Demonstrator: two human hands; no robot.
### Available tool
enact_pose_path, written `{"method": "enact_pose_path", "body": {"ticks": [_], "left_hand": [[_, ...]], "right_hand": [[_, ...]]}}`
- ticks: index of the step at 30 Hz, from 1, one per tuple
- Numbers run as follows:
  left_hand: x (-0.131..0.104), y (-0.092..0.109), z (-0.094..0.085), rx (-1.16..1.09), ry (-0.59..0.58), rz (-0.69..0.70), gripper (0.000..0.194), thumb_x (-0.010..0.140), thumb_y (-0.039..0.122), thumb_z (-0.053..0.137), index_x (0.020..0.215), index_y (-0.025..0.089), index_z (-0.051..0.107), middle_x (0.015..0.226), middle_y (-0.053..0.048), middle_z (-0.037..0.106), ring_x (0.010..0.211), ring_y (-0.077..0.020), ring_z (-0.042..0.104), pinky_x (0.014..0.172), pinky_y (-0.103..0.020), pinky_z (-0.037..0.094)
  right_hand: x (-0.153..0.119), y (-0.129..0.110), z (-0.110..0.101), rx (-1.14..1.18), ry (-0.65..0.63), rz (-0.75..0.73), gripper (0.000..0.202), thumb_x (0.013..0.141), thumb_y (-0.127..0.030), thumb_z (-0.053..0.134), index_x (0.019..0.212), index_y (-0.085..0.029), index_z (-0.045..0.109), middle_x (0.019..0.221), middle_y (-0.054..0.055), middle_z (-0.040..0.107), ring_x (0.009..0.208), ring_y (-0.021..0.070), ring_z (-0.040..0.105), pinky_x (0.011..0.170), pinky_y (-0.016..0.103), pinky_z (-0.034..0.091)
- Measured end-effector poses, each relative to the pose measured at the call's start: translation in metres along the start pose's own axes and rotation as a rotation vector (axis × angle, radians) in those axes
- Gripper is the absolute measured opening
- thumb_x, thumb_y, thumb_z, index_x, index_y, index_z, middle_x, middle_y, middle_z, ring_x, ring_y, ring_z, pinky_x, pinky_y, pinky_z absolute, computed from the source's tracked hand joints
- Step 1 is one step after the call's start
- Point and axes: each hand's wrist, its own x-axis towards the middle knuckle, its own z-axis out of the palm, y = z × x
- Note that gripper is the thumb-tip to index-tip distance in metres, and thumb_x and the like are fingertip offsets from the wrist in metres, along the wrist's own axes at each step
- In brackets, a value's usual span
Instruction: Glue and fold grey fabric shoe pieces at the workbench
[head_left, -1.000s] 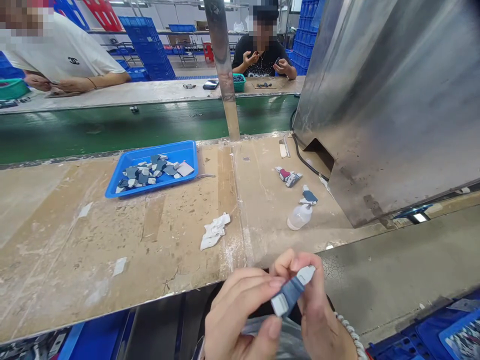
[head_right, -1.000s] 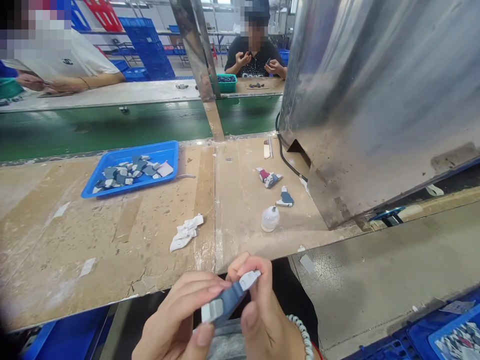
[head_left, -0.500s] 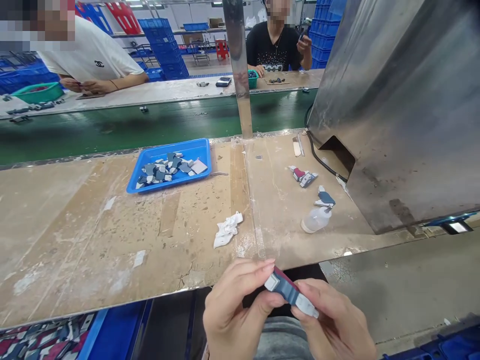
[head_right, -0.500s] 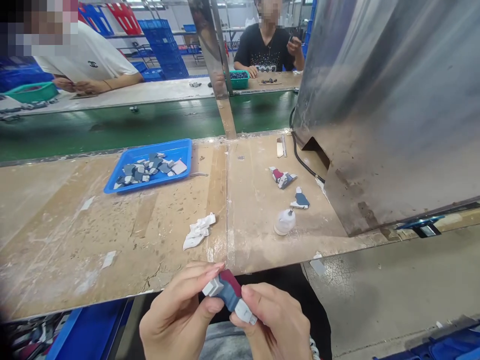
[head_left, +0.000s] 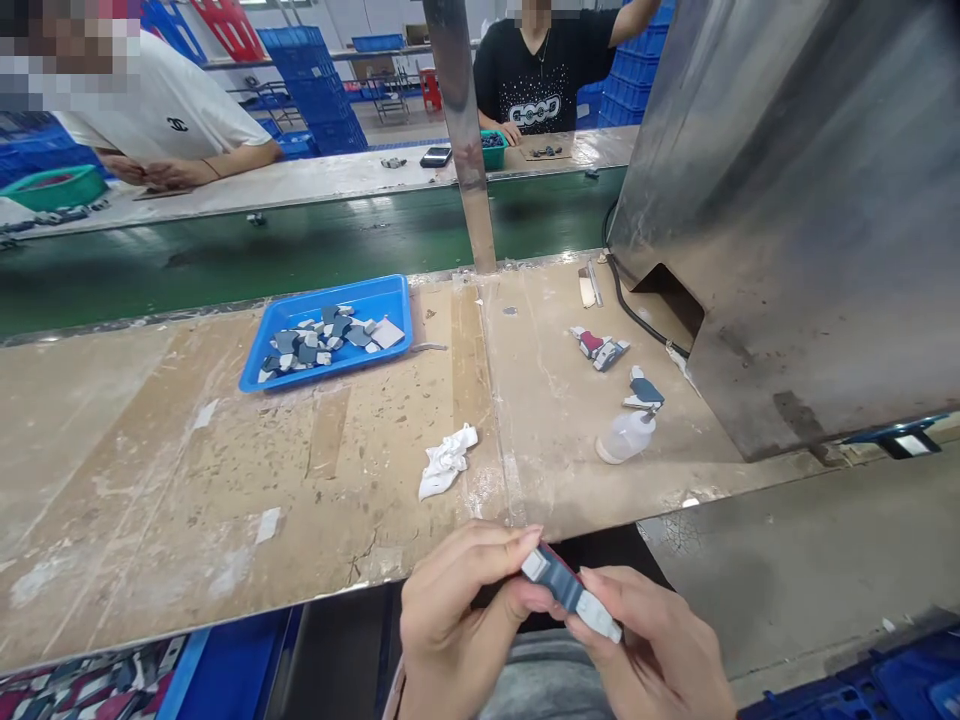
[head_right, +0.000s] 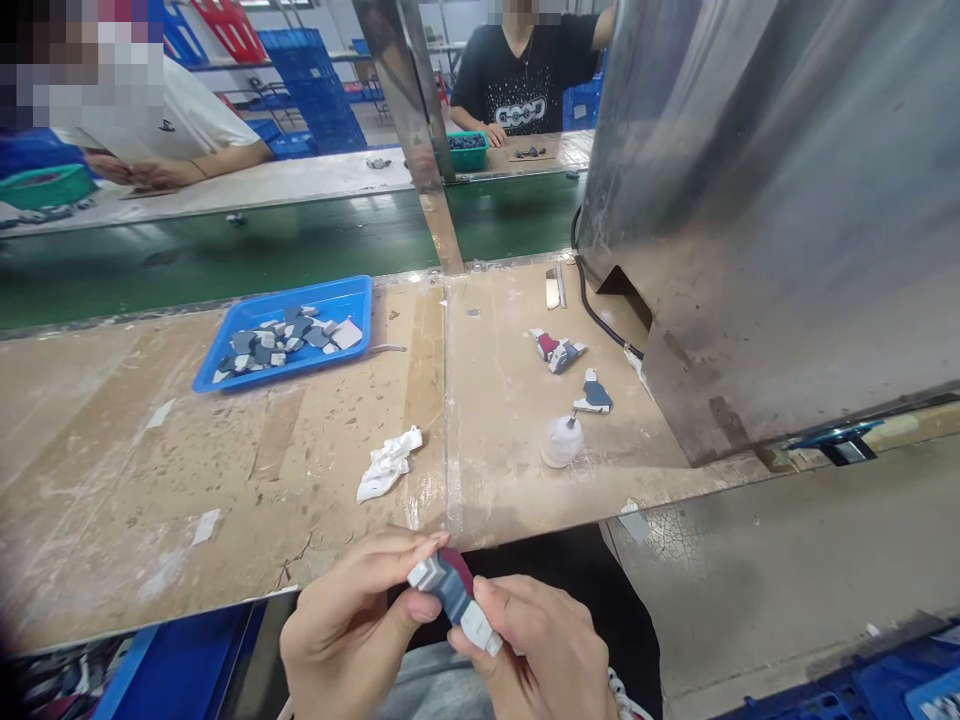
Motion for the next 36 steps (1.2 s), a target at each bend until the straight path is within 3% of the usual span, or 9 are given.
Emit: {"method": "enact_pose_path", "body": {"ticks": [4, 8, 11, 15, 17, 20, 22, 28, 36], "left_hand": [[0.006, -0.004, -0.006, -0.023, -0.089, -0.153, 0.017, 0.093, 0.026, 0.071, 0.110, 0.025, 0.073, 0.096, -0.003, 0.077, 0.089, -0.0151, 0.074, 0.075, -0.020, 0.062], [0.018, -0.014, -0.015, 0.147, -0.089, -0.126, 0.019, 0.093, 0.015, 0.066, 0.109, 0.025, 0.070, 0.103, -0.002, 0.076, 0.095, -0.0142, 0.074, 0.083, -0.020, 0.061], [0.026, -0.025, -0.016, 0.329, -0.148, -0.043, 0.019, 0.096, 0.015, 0.062, 0.110, 0.025, 0.068, 0.106, -0.002, 0.077, 0.101, -0.0156, 0.073, 0.093, -0.024, 0.059], [0.029, -0.031, -0.011, 0.400, -0.249, -0.067, 0.017, 0.097, 0.023, 0.062, 0.113, 0.025, 0.068, 0.108, -0.004, 0.077, 0.105, -0.0215, 0.073, 0.091, -0.033, 0.061], [0.027, -0.031, -0.008, 0.420, -0.283, -0.106, 0.035, 0.090, 0.036, 0.073, 0.122, 0.025, 0.064, 0.114, -0.007, 0.075, 0.103, -0.0253, 0.074, 0.086, -0.037, 0.064], [0.019, -0.033, -0.005, 0.446, -0.304, -0.123, 0.065, 0.075, 0.044, 0.087, 0.130, 0.026, 0.058, 0.121, -0.010, 0.073, 0.108, -0.0293, 0.072, 0.090, -0.042, 0.063], [0.013, -0.036, -0.004, 0.451, -0.282, -0.102, 0.060, 0.079, 0.039, 0.084, 0.131, 0.026, 0.057, 0.122, -0.009, 0.072, 0.111, -0.0281, 0.071, 0.093, -0.041, 0.062], [0.004, -0.045, -0.003, 0.456, -0.266, -0.070, 0.055, 0.084, 0.045, 0.076, 0.131, 0.025, 0.055, 0.126, -0.008, 0.072, 0.115, -0.0247, 0.071, 0.099, -0.037, 0.060], [0.000, -0.044, -0.004, 0.447, -0.267, -0.083, 0.052, 0.083, 0.042, 0.077, 0.128, 0.025, 0.056, 0.128, -0.008, 0.071, 0.119, -0.0248, 0.069, 0.102, -0.039, 0.060]], "right_hand": [[0.008, 0.000, 0.009, -0.038, -0.020, -0.047, 0.018, 0.095, -0.018, 0.065, 0.113, -0.021, 0.065, 0.083, 0.002, 0.079, 0.071, 0.0150, 0.077, 0.067, 0.020, 0.062], [0.018, 0.017, 0.000, 0.021, -0.172, -0.039, 0.027, 0.095, -0.042, 0.068, 0.110, -0.020, 0.064, 0.078, 0.002, 0.073, 0.064, 0.0128, 0.071, 0.063, 0.019, 0.060], [0.024, 0.040, -0.018, -0.029, 0.044, 0.081, 0.016, 0.093, -0.028, 0.070, 0.105, -0.022, 0.063, 0.081, 0.000, 0.062, 0.066, 0.0111, 0.062, 0.066, 0.021, 0.056], [0.035, 0.055, -0.032, -0.045, 0.311, 0.264, 0.028, 0.087, -0.018, 0.074, 0.108, -0.024, 0.056, 0.099, 0.002, 0.053, 0.078, 0.0128, 0.054, 0.074, 0.026, 0.051], [0.036, 0.053, -0.030, -0.020, 0.299, 0.244, 0.025, 0.088, -0.015, 0.071, 0.105, -0.024, 0.055, 0.101, 0.002, 0.051, 0.082, 0.0139, 0.053, 0.076, 0.028, 0.048], [0.030, 0.047, -0.020, 0.019, 0.135, 0.197, 0.020, 0.090, -0.011, 0.066, 0.103, -0.024, 0.057, 0.101, 0.002, 0.051, 0.088, 0.0155, 0.053, 0.079, 0.029, 0.047], [0.026, 0.045, -0.013, 0.066, 0.126, 0.223, 0.025, 0.091, -0.010, 0.064, 0.108, -0.025, 0.055, 0.103, 0.002, 0.051, 0.089, 0.0153, 0.053, 0.080, 0.029, 0.047], [0.048, 0.046, -0.012, 0.148, 0.410, 0.220, 0.040, 0.084, -0.009, 0.070, 0.111, -0.027, 0.047, 0.107, 0.002, 0.050, 0.086, 0.0138, 0.053, 0.080, 0.028, 0.046], [0.071, 0.061, -0.016, 0.141, 0.396, 0.323, 0.045, 0.083, -0.022, 0.076, 0.116, -0.027, 0.046, 0.118, 0.006, 0.052, 0.100, 0.0183, 0.054, 0.089, 0.035, 0.045]]}}
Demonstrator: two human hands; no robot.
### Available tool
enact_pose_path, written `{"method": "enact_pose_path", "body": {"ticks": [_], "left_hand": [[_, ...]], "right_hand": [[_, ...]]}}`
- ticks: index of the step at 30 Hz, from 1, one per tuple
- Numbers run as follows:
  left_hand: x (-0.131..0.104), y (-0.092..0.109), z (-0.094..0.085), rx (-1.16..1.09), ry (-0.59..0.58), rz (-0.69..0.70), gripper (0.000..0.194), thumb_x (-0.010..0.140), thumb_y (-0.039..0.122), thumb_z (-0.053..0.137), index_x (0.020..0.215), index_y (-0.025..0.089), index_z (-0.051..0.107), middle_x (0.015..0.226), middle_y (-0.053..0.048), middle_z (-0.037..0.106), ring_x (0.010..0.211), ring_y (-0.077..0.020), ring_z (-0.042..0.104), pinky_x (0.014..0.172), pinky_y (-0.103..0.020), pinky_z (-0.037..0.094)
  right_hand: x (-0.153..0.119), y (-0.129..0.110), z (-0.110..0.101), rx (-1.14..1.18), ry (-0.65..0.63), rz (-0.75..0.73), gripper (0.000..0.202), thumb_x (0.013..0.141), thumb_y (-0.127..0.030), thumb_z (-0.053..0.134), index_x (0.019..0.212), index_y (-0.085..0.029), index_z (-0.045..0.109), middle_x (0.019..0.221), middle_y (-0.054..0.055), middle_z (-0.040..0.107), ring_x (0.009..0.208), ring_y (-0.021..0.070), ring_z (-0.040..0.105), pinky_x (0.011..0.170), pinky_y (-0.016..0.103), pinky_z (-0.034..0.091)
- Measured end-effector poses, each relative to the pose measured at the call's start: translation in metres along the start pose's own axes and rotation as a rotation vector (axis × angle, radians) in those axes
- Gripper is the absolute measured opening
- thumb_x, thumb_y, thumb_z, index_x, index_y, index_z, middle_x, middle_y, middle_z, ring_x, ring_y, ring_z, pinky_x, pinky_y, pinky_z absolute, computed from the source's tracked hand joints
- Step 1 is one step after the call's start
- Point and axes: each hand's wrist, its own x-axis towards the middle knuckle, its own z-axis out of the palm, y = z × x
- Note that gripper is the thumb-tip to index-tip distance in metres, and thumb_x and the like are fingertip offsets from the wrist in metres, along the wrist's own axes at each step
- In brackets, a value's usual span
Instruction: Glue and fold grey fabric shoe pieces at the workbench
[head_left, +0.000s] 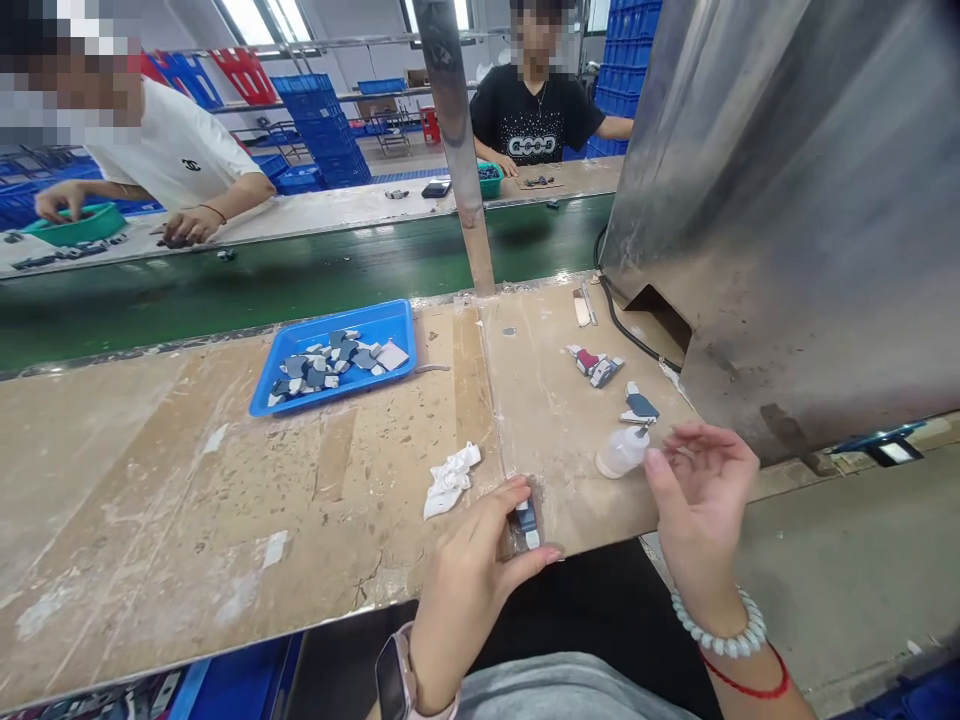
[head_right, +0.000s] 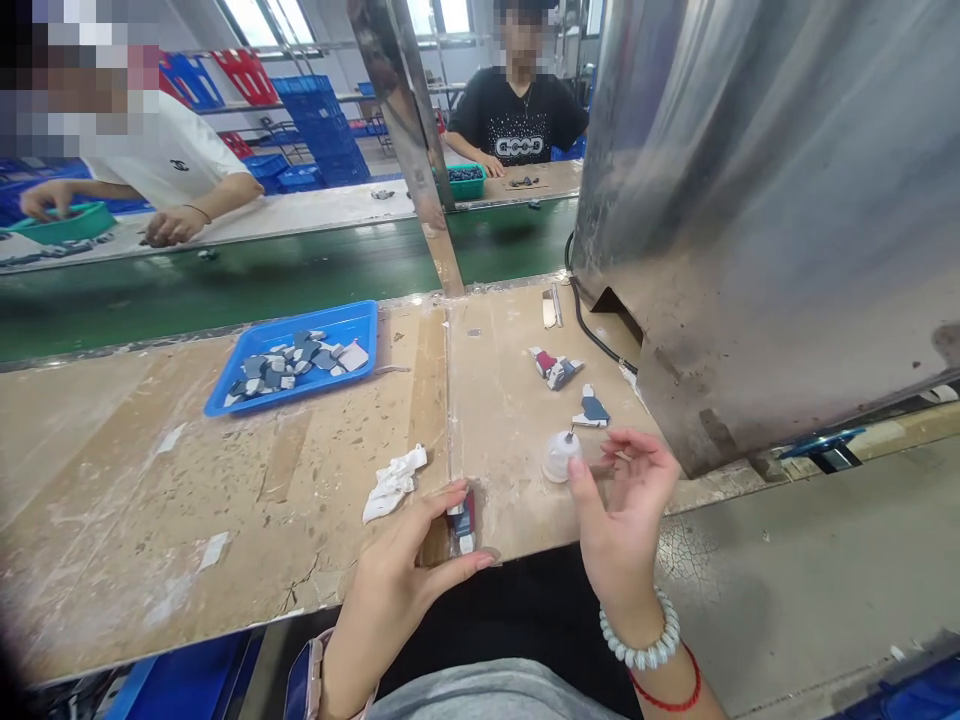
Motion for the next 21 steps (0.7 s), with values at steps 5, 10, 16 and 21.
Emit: {"method": "enact_pose_path", "body": {"ticks": [5, 10, 16, 21], "left_hand": [[0.003, -0.004, -0.003, -0.018, -0.027, 0.002, 0.056, 0.082, 0.033, 0.082, 0.130, 0.027, 0.055, 0.128, -0.007, 0.072, 0.117, -0.0253, 0.071, 0.099, -0.039, 0.062], [0.011, 0.003, -0.016, -0.047, -0.131, 0.011, 0.050, 0.091, 0.022, 0.070, 0.137, 0.030, 0.054, 0.135, -0.008, 0.068, 0.123, -0.0259, 0.067, 0.104, -0.041, 0.059], [0.015, 0.013, -0.008, 0.066, 0.135, -0.014, 0.022, 0.099, 0.026, 0.059, 0.119, 0.024, 0.065, 0.106, -0.007, 0.072, 0.095, -0.0207, 0.073, 0.077, -0.030, 0.063], [0.012, 0.007, 0.002, 0.122, 0.247, 0.018, 0.018, 0.101, 0.022, 0.055, 0.118, 0.020, 0.061, 0.098, -0.007, 0.075, 0.087, -0.0184, 0.074, 0.075, -0.027, 0.061]], "right_hand": [[0.005, 0.010, 0.005, -0.142, -0.221, 0.052, 0.072, 0.079, -0.036, 0.080, 0.136, -0.029, 0.037, 0.137, 0.011, 0.051, 0.123, 0.0261, 0.052, 0.105, 0.046, 0.042], [0.009, 0.015, 0.006, -0.334, -0.462, 0.123, 0.063, 0.088, -0.039, 0.068, 0.140, -0.025, 0.036, 0.133, 0.013, 0.062, 0.115, 0.0284, 0.063, 0.099, 0.049, 0.049], [0.012, 0.011, -0.001, -0.345, -0.610, 0.166, 0.040, 0.091, -0.036, 0.065, 0.121, -0.024, 0.040, 0.130, 0.014, 0.068, 0.110, 0.0283, 0.069, 0.091, 0.045, 0.054], [0.007, 0.009, -0.004, -0.245, -0.606, 0.322, 0.042, 0.088, -0.041, 0.073, 0.105, -0.027, 0.037, 0.120, 0.008, 0.071, 0.105, 0.0247, 0.067, 0.094, 0.044, 0.050]]}}
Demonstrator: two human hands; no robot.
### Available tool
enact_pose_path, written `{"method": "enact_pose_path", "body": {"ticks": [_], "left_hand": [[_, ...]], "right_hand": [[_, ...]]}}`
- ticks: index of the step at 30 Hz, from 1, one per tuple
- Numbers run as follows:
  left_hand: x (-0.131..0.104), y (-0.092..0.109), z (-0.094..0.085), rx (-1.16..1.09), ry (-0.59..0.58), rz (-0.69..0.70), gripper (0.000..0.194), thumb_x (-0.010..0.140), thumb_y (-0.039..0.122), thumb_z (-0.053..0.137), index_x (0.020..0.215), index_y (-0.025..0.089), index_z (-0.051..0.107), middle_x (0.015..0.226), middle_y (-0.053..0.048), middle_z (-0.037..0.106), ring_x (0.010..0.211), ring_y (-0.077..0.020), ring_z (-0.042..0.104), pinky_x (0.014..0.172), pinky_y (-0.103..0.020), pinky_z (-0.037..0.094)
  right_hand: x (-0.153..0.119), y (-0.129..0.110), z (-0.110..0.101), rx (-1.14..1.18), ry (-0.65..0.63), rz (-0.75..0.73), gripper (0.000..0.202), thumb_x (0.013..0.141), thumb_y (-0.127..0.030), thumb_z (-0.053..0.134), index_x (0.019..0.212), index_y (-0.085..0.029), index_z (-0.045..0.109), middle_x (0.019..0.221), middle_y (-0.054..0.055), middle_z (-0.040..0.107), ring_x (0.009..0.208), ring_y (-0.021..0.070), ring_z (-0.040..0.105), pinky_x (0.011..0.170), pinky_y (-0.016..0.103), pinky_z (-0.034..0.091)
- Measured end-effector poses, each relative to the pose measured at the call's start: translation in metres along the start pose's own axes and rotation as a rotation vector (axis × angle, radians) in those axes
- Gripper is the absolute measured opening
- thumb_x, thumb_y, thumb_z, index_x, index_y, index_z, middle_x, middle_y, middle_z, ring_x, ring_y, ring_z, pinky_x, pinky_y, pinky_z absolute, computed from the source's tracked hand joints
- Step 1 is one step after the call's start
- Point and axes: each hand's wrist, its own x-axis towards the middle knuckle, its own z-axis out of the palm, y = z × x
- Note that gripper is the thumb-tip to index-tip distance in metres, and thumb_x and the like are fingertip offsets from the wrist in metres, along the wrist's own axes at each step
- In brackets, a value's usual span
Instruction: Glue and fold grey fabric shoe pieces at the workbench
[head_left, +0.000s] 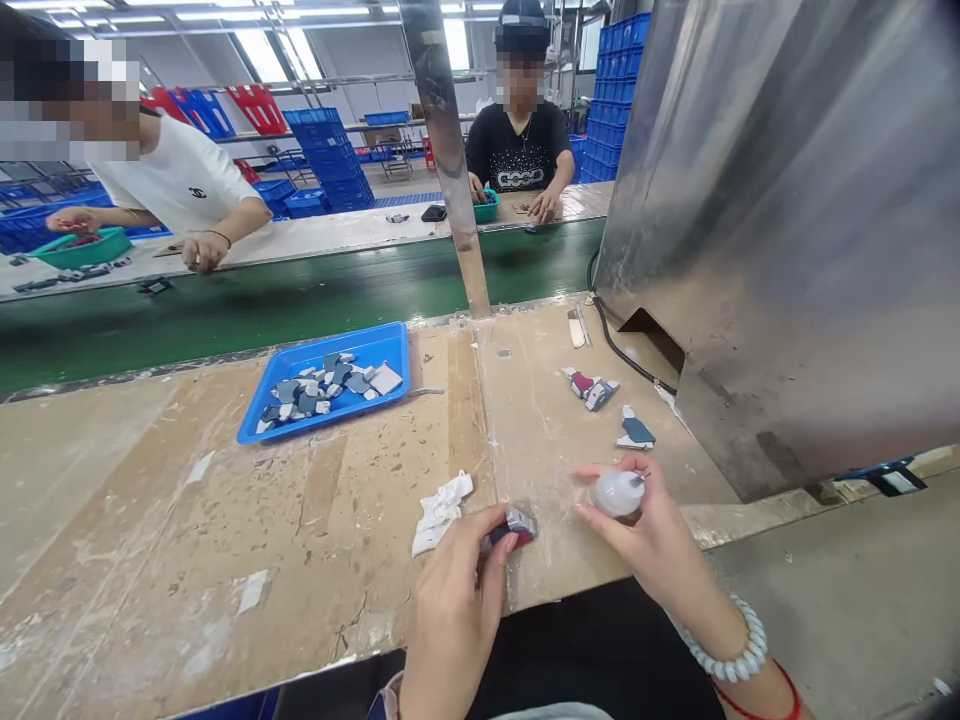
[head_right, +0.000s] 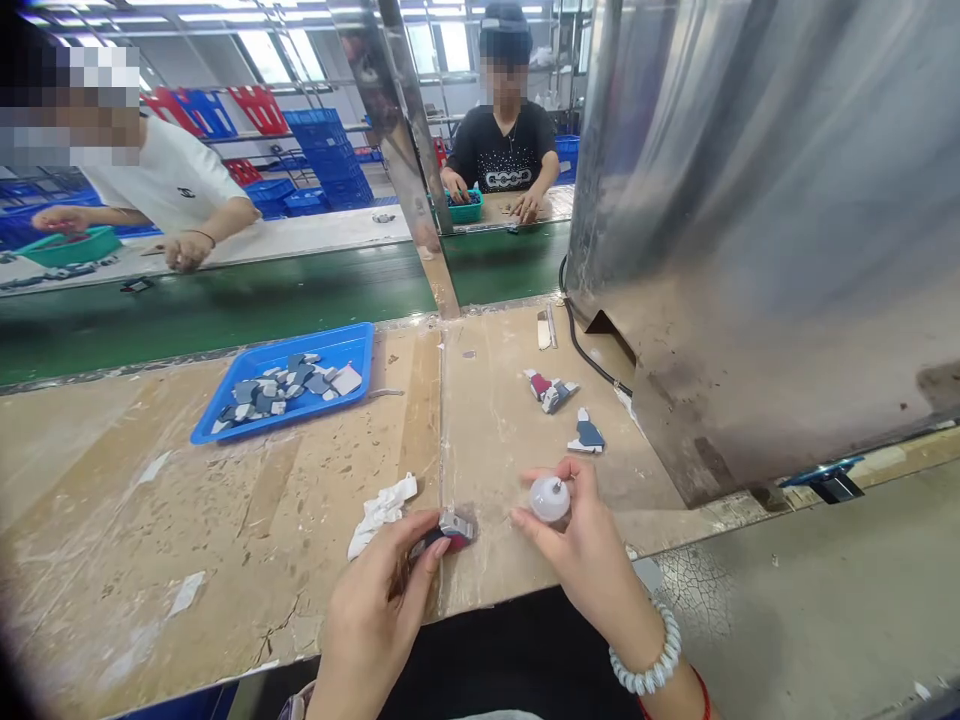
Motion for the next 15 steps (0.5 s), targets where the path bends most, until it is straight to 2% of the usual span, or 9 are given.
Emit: {"method": "enact_pose_path", "body": {"ticks": [2, 4, 8, 11, 15], "left_hand": [[-0.002, -0.001, 0.002, 0.022, 0.024, 0.012, 0.012, 0.101, 0.020, 0.055, 0.111, 0.018, 0.061, 0.099, -0.007, 0.076, 0.087, -0.0180, 0.075, 0.075, -0.026, 0.061], [-0.004, -0.002, 0.003, 0.036, 0.036, 0.037, 0.009, 0.100, 0.016, 0.056, 0.106, 0.018, 0.062, 0.102, -0.007, 0.077, 0.092, -0.0176, 0.075, 0.082, -0.025, 0.060], [-0.010, 0.000, 0.002, 0.082, 0.064, 0.130, 0.021, 0.093, 0.003, 0.063, 0.110, 0.015, 0.067, 0.113, -0.009, 0.077, 0.107, -0.0193, 0.073, 0.100, -0.029, 0.057], [-0.014, 0.001, 0.000, 0.100, 0.069, 0.136, 0.032, 0.088, -0.003, 0.067, 0.115, 0.014, 0.068, 0.116, -0.010, 0.077, 0.110, -0.0212, 0.073, 0.099, -0.031, 0.060], [-0.014, 0.002, -0.004, 0.123, 0.023, 0.121, 0.030, 0.090, 0.001, 0.066, 0.115, 0.017, 0.069, 0.114, -0.009, 0.078, 0.105, -0.0204, 0.075, 0.094, -0.030, 0.064]], "right_hand": [[-0.004, 0.004, 0.002, 0.089, 0.010, -0.008, 0.042, 0.088, -0.044, 0.074, 0.111, -0.027, 0.043, 0.116, 0.007, 0.070, 0.107, 0.0245, 0.065, 0.094, 0.042, 0.049], [-0.007, 0.007, 0.004, 0.176, 0.020, -0.044, 0.044, 0.089, -0.047, 0.073, 0.118, -0.026, 0.048, 0.109, 0.005, 0.069, 0.101, 0.0230, 0.066, 0.090, 0.038, 0.050], [-0.012, 0.007, 0.007, 0.288, 0.061, -0.003, 0.048, 0.095, -0.049, 0.064, 0.135, -0.030, 0.044, 0.101, 0.003, 0.064, 0.086, 0.0179, 0.063, 0.080, 0.032, 0.051], [-0.014, 0.001, 0.009, 0.336, 0.061, 0.033, 0.040, 0.096, -0.042, 0.065, 0.126, -0.035, 0.040, 0.097, -0.001, 0.061, 0.080, 0.0141, 0.059, 0.075, 0.026, 0.050], [-0.013, -0.002, 0.008, 0.318, 0.109, -0.008, 0.032, 0.092, -0.034, 0.071, 0.112, -0.033, 0.046, 0.099, -0.001, 0.062, 0.078, 0.0113, 0.059, 0.069, 0.019, 0.050]]}}
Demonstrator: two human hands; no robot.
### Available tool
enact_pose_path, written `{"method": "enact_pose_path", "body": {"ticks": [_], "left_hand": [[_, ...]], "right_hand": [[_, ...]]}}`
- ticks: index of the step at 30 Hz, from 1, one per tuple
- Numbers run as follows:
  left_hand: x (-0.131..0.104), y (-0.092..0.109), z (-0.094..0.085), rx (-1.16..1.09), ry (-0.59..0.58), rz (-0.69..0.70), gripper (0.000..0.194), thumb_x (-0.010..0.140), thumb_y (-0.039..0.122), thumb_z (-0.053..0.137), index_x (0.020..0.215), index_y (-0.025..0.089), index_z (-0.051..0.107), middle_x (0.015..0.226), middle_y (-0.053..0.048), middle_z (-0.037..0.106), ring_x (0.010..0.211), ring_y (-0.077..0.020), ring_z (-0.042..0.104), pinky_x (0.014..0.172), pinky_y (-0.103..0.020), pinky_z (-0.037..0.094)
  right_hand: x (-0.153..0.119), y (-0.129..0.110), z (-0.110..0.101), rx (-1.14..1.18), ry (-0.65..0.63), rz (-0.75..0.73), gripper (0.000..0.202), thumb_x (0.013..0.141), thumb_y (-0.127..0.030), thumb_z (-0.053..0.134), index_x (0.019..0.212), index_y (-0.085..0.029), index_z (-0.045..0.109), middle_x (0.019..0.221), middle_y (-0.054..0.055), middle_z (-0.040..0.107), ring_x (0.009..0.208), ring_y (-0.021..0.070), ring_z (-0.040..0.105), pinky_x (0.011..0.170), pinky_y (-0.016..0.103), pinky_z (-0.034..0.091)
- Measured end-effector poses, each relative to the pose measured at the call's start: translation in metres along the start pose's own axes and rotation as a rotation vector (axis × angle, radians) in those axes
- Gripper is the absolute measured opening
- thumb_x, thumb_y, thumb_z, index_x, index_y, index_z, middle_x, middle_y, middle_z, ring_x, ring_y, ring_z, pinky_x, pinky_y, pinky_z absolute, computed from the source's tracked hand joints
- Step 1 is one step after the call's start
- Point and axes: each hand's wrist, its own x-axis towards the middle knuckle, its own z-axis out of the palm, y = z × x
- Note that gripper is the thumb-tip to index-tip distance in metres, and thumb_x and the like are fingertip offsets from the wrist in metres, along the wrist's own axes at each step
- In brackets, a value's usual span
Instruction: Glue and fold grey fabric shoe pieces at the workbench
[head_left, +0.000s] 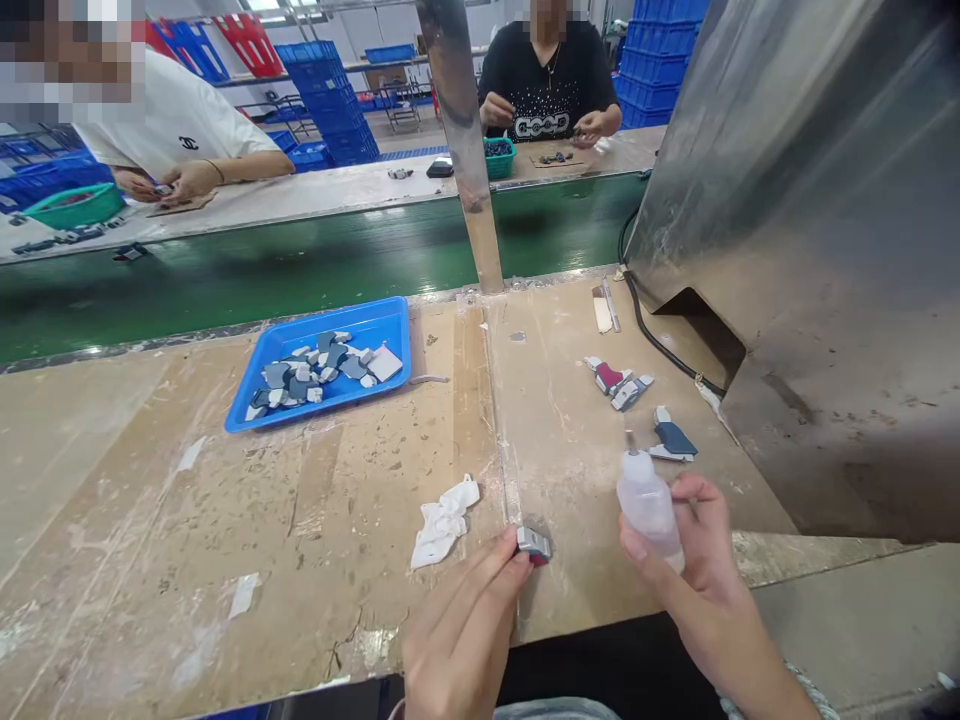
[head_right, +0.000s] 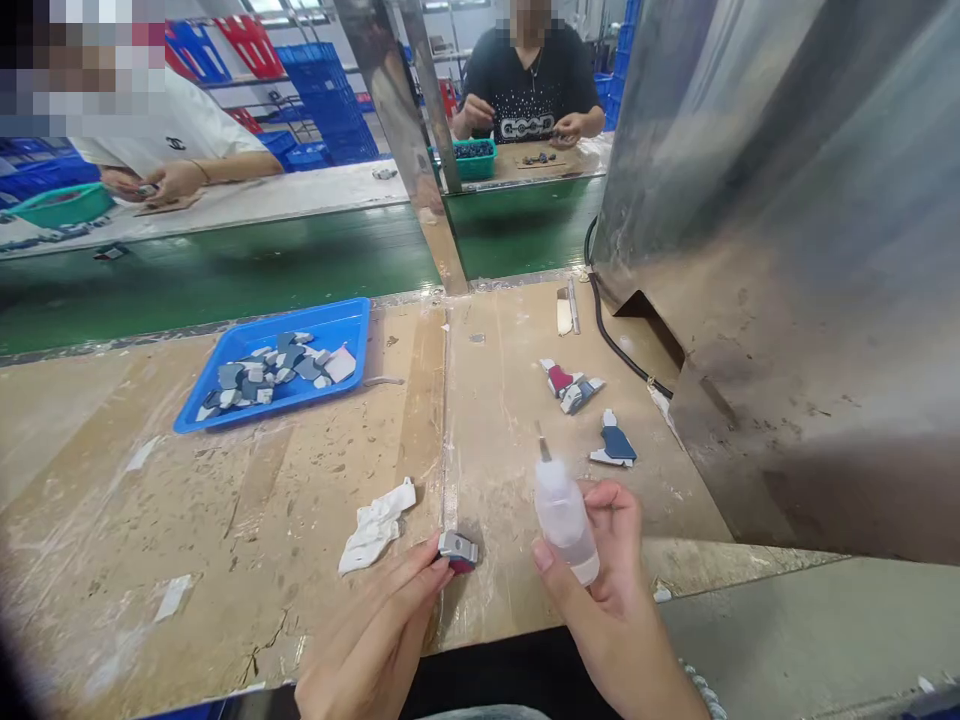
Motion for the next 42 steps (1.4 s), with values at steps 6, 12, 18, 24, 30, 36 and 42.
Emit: {"method": "enact_pose_path", "body": {"ticks": [6, 12, 18, 24, 30, 36, 42], "left_hand": [[-0.002, 0.002, 0.000, -0.061, 0.002, -0.063, 0.025, 0.093, 0.008, 0.065, 0.113, 0.021, 0.072, 0.114, -0.006, 0.077, 0.102, -0.0201, 0.076, 0.091, -0.031, 0.065], [-0.009, 0.007, 0.004, -0.113, 0.007, -0.065, 0.028, 0.092, -0.001, 0.058, 0.107, 0.017, 0.073, 0.113, -0.009, 0.075, 0.111, -0.0213, 0.071, 0.093, -0.031, 0.061], [-0.006, 0.008, 0.004, -0.132, 0.028, -0.064, 0.027, 0.092, -0.001, 0.055, 0.101, 0.017, 0.073, 0.110, -0.010, 0.076, 0.105, -0.0211, 0.073, 0.086, -0.029, 0.062], [0.002, 0.011, -0.005, -0.156, -0.079, -0.081, 0.027, 0.089, -0.006, 0.058, 0.100, 0.015, 0.071, 0.112, -0.010, 0.075, 0.107, -0.0188, 0.072, 0.088, -0.026, 0.060], [0.000, 0.010, -0.003, -0.171, -0.080, -0.067, 0.027, 0.090, -0.007, 0.059, 0.103, 0.014, 0.071, 0.115, -0.009, 0.074, 0.108, -0.0172, 0.070, 0.088, -0.027, 0.059], [-0.001, 0.010, -0.001, -0.166, -0.043, -0.059, 0.028, 0.088, -0.008, 0.061, 0.101, 0.015, 0.071, 0.114, -0.008, 0.075, 0.105, -0.0174, 0.071, 0.085, -0.026, 0.060], [0.000, 0.009, 0.002, -0.162, -0.002, -0.037, 0.025, 0.087, -0.007, 0.063, 0.098, 0.014, 0.072, 0.111, -0.008, 0.076, 0.100, -0.0171, 0.072, 0.084, -0.026, 0.060]], "right_hand": [[0.010, 0.005, -0.011, 0.037, 0.014, -0.053, 0.030, 0.090, -0.036, 0.072, 0.115, -0.027, 0.061, 0.079, 0.002, 0.067, 0.056, 0.0127, 0.056, 0.052, 0.022, 0.048], [0.010, -0.010, -0.002, 0.313, 0.179, 0.050, 0.034, 0.080, -0.052, 0.076, 0.093, -0.022, 0.069, 0.062, 0.000, 0.056, 0.048, 0.0128, 0.044, 0.039, 0.023, 0.037], [0.017, -0.010, 0.002, 0.365, 0.324, 0.026, 0.028, 0.085, -0.052, 0.069, 0.086, -0.024, 0.064, 0.070, -0.001, 0.045, 0.051, 0.0137, 0.040, 0.039, 0.027, 0.036], [0.008, -0.009, 0.017, 0.220, 0.313, -0.161, 0.028, 0.083, -0.051, 0.070, 0.082, -0.025, 0.060, 0.079, 0.005, 0.052, 0.067, 0.0220, 0.054, 0.050, 0.034, 0.044], [-0.005, 0.006, 0.023, 0.028, 0.193, -0.388, 0.020, 0.090, -0.046, 0.066, 0.094, -0.027, 0.063, 0.080, 0.005, 0.054, 0.076, 0.0251, 0.054, 0.060, 0.039, 0.048], [-0.007, 0.008, 0.023, -0.068, 0.124, -0.471, 0.023, 0.089, -0.045, 0.069, 0.101, -0.026, 0.065, 0.080, 0.006, 0.061, 0.075, 0.0263, 0.059, 0.060, 0.041, 0.049], [-0.007, 0.009, 0.024, -0.022, 0.129, -0.440, 0.022, 0.091, -0.046, 0.069, 0.099, -0.025, 0.068, 0.081, 0.006, 0.064, 0.076, 0.0244, 0.060, 0.060, 0.038, 0.049]]}}
